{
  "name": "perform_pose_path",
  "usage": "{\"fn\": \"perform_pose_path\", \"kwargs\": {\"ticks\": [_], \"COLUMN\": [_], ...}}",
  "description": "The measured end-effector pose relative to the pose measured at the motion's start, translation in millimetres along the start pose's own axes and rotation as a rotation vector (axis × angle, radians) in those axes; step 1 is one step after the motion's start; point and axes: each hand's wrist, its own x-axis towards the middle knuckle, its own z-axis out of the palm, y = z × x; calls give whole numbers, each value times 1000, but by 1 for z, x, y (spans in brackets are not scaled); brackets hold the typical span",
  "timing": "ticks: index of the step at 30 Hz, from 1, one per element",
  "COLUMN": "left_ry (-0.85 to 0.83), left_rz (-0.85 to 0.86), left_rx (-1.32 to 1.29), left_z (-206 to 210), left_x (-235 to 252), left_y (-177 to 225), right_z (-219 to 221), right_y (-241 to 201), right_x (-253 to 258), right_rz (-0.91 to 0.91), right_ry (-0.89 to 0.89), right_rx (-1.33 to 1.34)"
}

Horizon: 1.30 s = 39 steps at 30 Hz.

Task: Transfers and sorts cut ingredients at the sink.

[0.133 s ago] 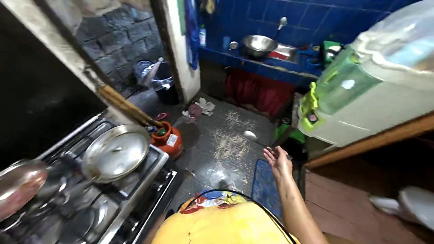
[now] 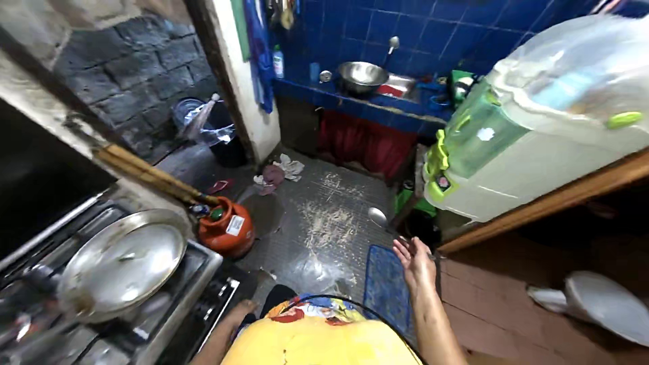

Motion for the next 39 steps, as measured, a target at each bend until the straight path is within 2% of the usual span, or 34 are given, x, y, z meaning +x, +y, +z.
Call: {"fn": "perform_pose_path", "kwargs": {"ticks": [2,4,8,12,19,23,28,32,36,39], "left_ry": [-12,-22,-8,-5,35,-10,-120,-216,-267,-258], "left_rz": [-4,23,63,63,136,209,337,463,497,467], "left_rx": [131,157,12,-123,-161,-167,-182,-182,-255,-326], "left_z": [-7,-10,-7,-10,-49,-51,-16,25,60,75], "left_x": [-4,4,47,109,201,236,272,296,321,336], "left_y": [84,150,256,349,529,639,793,901,973,1011], "right_z": [-3,-1,24,69,152,183,212,247,299,348], "right_y": [-3,-5,-20,-41,-95,-122,-141,-163,-198,-225], "right_x": [13,31,81,147,262,314,379,456,558,631], "right_rz": [-3,13,39,-7,-52,-103,-157,-209,-269,-276], "right_ry": [45,70,92,111,151,197,225,152,5,-68], "right_rx": [30,68,128,201,171,187,221,215,169,117]}}
